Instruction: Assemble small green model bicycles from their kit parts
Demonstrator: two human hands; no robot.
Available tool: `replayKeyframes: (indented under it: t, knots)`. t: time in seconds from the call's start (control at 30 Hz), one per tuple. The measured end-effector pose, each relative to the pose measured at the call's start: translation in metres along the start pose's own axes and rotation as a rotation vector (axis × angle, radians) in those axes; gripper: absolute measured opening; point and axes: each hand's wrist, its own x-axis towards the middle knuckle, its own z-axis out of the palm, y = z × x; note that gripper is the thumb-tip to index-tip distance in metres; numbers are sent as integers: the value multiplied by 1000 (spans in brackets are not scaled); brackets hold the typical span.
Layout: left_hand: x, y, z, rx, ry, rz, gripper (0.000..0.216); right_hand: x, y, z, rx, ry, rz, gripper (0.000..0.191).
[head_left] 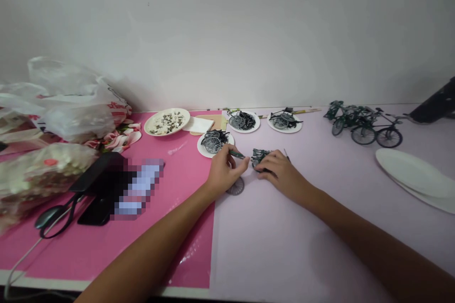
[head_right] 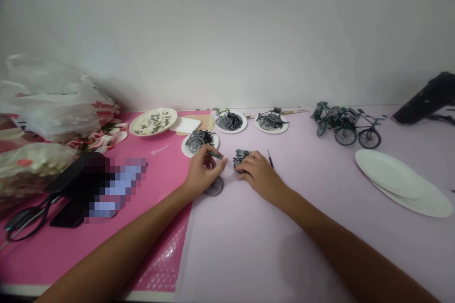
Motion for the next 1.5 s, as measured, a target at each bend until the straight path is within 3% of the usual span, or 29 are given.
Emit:
replayKeyframes:
  t: [0.27,0.47,0.67,0.8,1.2,1.5]
  knots:
    - [3,-9,2,-15,-3,-27,27,-2,4,7,-21,28,-7,23]
    - [4,-13,3,-24,7,-25,25,-7,6,11,-34,127,0,46]
    - [3,-10,2,31,24,-29,27,-7,-4,7,80,305,95,25]
    - [2,-10,2,-32,-16,-48,22,-5,-9,8,172,330,95,17]
    - [-3,-13,2,17,-82,57,25,-3,-20,4,140,395,111,17]
    - [-4,-11,0,72,-169,173,20,-1,-20,5,109,367,4,20]
